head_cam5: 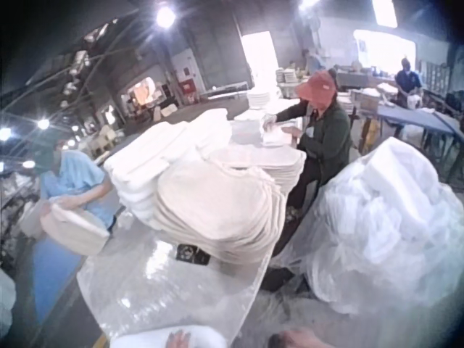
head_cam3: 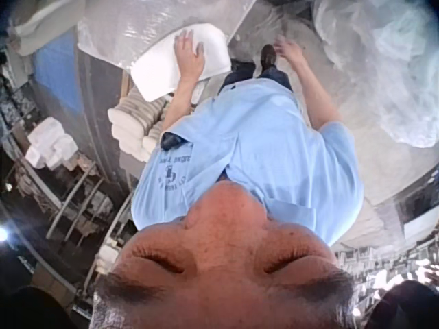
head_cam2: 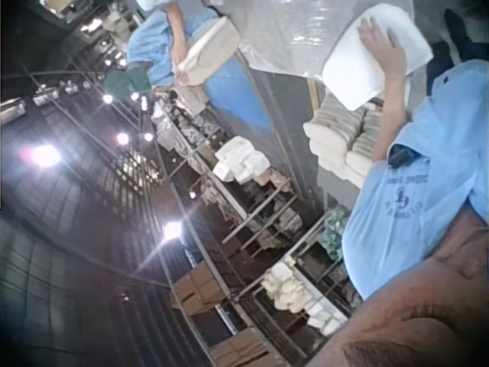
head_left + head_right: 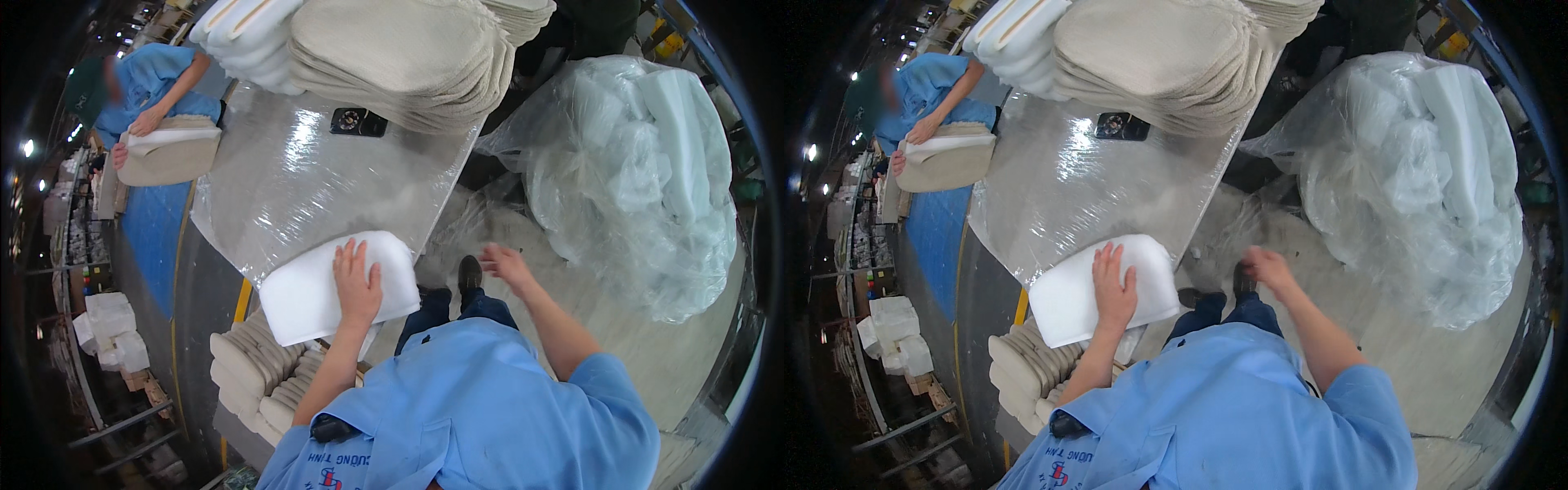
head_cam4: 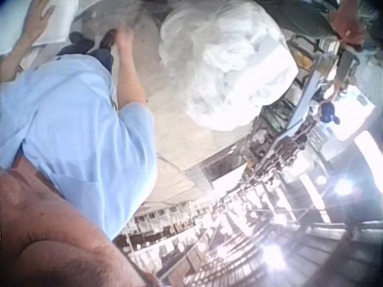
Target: The person folds beige and white cushion covers on a table, aligns edges, and stacks them. The person also handles white foam inserts, placing them into the covers and stacking the finished units.
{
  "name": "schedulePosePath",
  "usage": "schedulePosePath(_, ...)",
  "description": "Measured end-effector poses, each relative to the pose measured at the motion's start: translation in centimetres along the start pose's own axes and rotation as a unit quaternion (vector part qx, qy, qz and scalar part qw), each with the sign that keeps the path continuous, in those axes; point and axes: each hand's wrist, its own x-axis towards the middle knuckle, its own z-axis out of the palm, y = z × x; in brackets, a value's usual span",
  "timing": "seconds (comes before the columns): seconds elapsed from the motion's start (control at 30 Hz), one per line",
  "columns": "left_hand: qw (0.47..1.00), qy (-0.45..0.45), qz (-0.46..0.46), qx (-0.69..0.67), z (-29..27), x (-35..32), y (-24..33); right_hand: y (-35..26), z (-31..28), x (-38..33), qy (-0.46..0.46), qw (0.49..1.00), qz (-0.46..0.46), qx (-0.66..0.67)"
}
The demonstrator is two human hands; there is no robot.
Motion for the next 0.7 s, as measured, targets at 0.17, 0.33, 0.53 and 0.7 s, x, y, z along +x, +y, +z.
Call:
schedulePosePath(0.17, 0.994, -0.083, 0.038, 0.065, 3.7, 1.0, 0.9, -3.5, 14.1, 1.4, -0.076, 0.970, -0.211, -0.098)
schedulePosePath(0.33, 0.989, -0.120, 0.035, 0.075, 4.6, 1.0, -0.1, -3.7, 15.9, 1.6, -0.094, 0.971, -0.165, -0.144)
schedulePosePath(0.53, 0.992, -0.104, 0.030, 0.063, 3.6, 1.9, -0.8, -6.1, 14.5, 2.3, -0.114, 0.992, -0.034, -0.041)
schedulePosePath(0.7, 0.981, -0.117, -0.149, 0.051, -1.3, 6.4, -8.9, -4.3, 16.0, -0.1, -0.191, 0.981, 0.012, -0.033)
